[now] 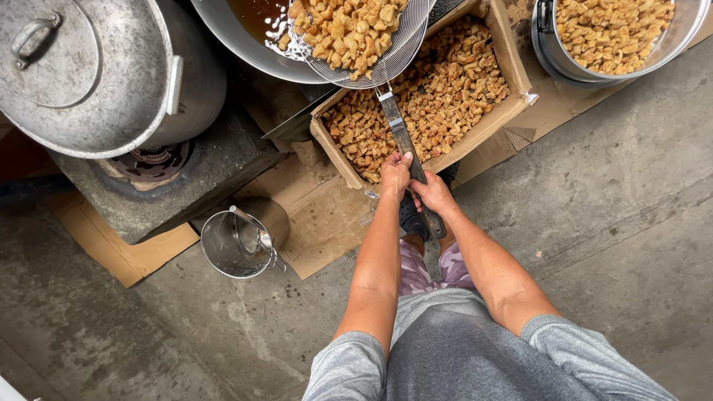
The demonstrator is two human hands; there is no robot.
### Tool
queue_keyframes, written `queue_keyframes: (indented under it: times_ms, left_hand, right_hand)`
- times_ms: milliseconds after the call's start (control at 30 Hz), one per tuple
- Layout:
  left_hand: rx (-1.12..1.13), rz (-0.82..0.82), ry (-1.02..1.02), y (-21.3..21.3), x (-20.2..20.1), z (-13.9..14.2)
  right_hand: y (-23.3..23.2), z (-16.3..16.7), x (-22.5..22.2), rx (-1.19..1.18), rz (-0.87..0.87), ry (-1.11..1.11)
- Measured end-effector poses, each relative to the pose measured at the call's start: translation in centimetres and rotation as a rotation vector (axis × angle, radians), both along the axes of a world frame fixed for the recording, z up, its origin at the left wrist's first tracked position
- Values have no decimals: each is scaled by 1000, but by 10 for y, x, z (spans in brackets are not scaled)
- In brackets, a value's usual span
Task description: The person uses a large mesh strainer to scoop fried food pieces from a large wok containing hot oil into a cardboard box. The person then uses their hands and the strainer to transfer food from the box back into the wok for further frying, and later wipes their hands with a pink cloth.
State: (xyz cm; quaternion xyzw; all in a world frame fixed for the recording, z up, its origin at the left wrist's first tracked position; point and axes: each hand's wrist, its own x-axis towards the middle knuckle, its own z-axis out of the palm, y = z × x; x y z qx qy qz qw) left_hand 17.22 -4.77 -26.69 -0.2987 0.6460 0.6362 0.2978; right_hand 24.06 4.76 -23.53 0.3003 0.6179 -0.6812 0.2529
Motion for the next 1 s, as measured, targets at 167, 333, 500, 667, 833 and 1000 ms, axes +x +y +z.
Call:
queue_keyframes:
  times_ms: [167,333,500,667,833,1000]
  left_hand:
    - [7,-7,-10,-5,0,-1]
    - [58,-3,2,-8,2,0]
    - [120,50,-61,-5,4,5]
    - [82,1,26,1,8,5]
    - [137,43,121,19,11,1]
    - [56,47,30,61,9,7]
  right_hand:
    - [-5,-1,0,25,11,-11]
    - [-8,3,1,8,-42,0]
    - [-5,14,4,23,-74,10]
    - [3,20,8,32,-75,-10]
    - [18,15,13,46,-111,-1]
    - [55,9,17,-2,-183,15]
